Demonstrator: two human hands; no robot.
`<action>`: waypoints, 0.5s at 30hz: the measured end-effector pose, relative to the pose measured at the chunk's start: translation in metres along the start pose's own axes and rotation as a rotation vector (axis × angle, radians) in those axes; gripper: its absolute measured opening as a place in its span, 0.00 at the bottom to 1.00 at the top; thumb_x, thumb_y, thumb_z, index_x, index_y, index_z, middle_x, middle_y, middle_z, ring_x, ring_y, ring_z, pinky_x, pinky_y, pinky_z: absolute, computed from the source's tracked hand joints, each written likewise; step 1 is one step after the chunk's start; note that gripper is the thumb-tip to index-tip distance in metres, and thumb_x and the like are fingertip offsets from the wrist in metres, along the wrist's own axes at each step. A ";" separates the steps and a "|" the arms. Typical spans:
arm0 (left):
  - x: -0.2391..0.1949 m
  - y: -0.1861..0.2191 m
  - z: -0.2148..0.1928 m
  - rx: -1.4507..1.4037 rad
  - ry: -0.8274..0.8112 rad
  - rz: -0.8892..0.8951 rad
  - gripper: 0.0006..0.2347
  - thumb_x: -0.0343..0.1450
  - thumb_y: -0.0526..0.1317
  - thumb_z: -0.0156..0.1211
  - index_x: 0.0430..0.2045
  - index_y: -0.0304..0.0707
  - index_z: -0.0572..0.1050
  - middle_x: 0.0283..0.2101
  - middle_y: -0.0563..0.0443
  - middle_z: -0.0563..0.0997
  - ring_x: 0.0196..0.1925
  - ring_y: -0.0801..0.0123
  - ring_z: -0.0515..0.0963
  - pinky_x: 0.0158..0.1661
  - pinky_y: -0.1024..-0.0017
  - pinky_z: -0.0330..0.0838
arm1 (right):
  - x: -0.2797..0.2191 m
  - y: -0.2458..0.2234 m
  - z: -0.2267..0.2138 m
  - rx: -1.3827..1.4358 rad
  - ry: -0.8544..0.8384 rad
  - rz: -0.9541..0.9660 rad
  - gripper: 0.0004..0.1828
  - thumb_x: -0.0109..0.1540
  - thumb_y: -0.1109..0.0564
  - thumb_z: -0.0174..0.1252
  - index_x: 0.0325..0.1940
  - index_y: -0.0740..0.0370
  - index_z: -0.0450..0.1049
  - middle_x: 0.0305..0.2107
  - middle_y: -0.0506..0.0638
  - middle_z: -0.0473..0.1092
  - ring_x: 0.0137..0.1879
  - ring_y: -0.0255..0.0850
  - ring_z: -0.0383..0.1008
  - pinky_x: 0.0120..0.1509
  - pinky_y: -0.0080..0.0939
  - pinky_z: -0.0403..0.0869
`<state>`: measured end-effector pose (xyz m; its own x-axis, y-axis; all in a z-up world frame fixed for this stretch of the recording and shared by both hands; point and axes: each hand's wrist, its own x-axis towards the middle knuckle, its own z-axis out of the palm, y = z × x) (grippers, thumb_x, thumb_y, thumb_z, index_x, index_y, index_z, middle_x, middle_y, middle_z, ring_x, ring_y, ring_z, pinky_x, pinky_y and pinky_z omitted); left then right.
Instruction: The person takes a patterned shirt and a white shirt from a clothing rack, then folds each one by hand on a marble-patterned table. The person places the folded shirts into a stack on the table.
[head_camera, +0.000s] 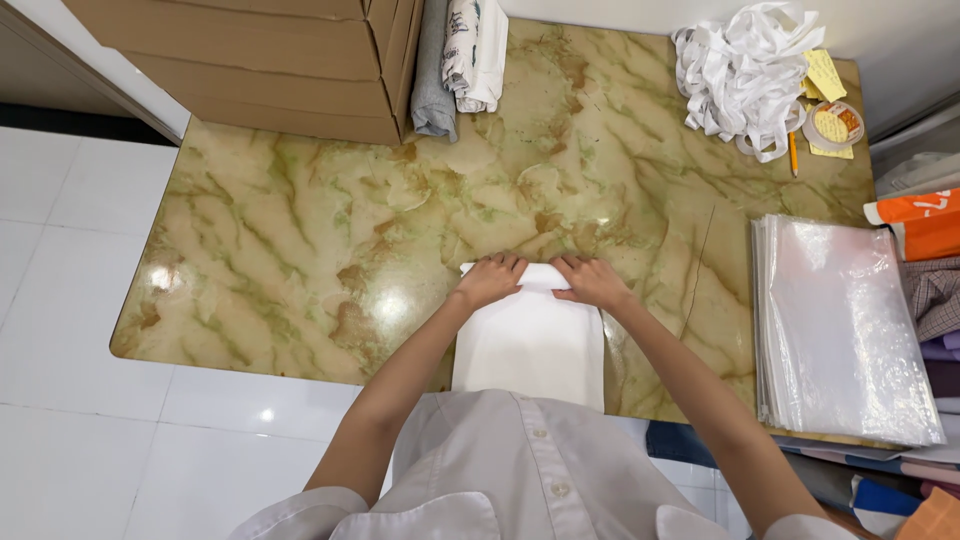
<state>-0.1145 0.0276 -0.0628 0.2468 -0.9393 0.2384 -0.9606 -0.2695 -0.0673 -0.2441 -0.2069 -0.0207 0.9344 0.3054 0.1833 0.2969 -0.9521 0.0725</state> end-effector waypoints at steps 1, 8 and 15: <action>0.000 -0.003 0.001 -0.001 0.001 0.001 0.24 0.66 0.54 0.63 0.50 0.41 0.69 0.41 0.49 0.76 0.41 0.58 0.81 0.37 0.63 0.79 | 0.000 0.001 0.001 -0.001 -0.001 0.001 0.33 0.57 0.27 0.53 0.53 0.52 0.70 0.38 0.49 0.74 0.40 0.48 0.80 0.39 0.46 0.79; -0.004 0.004 -0.009 0.044 0.024 0.023 0.27 0.63 0.54 0.66 0.53 0.42 0.67 0.46 0.49 0.73 0.47 0.59 0.77 0.41 0.63 0.76 | -0.005 -0.003 0.005 -0.045 0.053 -0.029 0.30 0.64 0.27 0.42 0.53 0.51 0.68 0.37 0.47 0.69 0.38 0.46 0.78 0.39 0.44 0.78; -0.013 -0.005 0.056 0.123 0.122 0.007 0.24 0.64 0.55 0.62 0.47 0.40 0.69 0.41 0.47 0.72 0.39 0.57 0.77 0.36 0.63 0.76 | -0.006 -0.010 0.006 -0.148 0.180 -0.038 0.33 0.67 0.26 0.30 0.51 0.50 0.69 0.36 0.46 0.67 0.38 0.43 0.76 0.38 0.41 0.76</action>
<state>-0.1056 0.0290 -0.1195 0.2162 -0.9104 0.3526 -0.9374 -0.2945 -0.1856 -0.2511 -0.1995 -0.0287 0.8690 0.3508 0.3489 0.2866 -0.9317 0.2231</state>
